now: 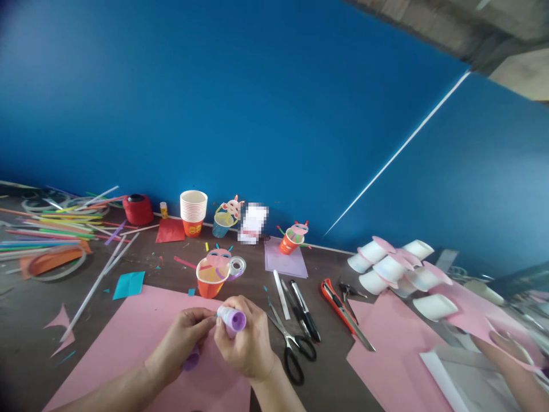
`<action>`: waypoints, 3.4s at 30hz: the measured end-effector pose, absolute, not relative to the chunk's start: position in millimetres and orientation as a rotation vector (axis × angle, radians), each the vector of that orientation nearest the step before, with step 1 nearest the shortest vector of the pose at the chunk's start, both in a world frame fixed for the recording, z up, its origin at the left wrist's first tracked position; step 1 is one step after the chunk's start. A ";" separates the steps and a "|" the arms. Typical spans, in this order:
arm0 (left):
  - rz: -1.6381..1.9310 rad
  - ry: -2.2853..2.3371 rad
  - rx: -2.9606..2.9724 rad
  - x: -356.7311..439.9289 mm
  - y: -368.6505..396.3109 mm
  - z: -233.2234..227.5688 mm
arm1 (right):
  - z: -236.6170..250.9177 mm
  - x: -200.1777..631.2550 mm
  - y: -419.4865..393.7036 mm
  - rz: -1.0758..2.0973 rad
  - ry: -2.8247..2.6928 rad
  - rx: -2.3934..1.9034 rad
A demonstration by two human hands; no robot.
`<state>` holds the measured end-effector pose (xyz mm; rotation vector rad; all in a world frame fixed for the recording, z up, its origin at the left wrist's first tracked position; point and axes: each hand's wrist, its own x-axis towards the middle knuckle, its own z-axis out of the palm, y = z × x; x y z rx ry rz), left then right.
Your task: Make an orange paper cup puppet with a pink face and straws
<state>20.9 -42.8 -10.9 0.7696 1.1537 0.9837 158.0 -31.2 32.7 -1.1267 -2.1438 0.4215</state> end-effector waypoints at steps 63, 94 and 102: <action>1.142 0.953 0.483 10.2 -32.0 -6.0 | 25.9 160.3 -85.5 0.565 -1.990 -0.961; 1.184 1.010 0.523 17.1 -31.7 -13.2 | 20.2 138.6 -85.5 0.619 -2.187 -1.001; 1.205 1.027 0.566 16.8 -34.0 -8.9 | 22.9 147.0 -82.5 0.667 -2.170 -1.038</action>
